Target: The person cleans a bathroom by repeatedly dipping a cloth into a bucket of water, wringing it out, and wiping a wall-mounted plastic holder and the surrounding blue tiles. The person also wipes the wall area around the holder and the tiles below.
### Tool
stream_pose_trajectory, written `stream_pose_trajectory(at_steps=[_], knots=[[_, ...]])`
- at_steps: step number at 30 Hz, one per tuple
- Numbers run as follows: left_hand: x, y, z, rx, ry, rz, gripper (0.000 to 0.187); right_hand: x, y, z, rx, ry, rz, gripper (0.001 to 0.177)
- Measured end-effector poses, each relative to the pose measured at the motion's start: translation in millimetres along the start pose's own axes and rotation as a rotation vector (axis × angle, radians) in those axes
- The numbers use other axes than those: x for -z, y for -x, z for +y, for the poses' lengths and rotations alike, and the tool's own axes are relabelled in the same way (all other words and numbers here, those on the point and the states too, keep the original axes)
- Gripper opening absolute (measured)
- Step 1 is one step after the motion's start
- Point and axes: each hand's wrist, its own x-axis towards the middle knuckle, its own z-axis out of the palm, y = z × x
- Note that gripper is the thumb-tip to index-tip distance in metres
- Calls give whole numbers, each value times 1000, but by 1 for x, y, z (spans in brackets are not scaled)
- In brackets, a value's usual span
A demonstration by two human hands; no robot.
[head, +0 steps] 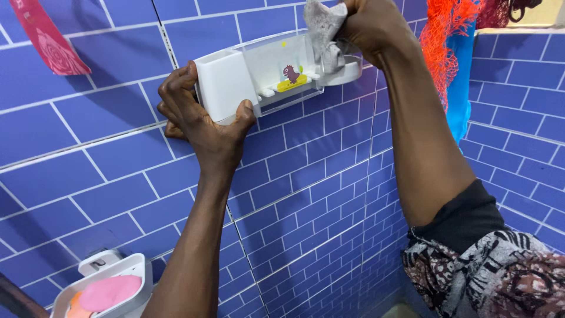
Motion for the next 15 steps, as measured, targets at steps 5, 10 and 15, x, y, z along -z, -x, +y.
stream_pose_trajectory(at_steps=[5,10,15], knots=[[1,0,-1,-60,-29,3,68,7,16,-9,-5,259,-106,19],[0,0,2,19,-32,-3,71,20,13,-11,16,326,-268,17],[-1,2,-1,-29,-21,9,67,3,5,-5,93,-14,-63,26]])
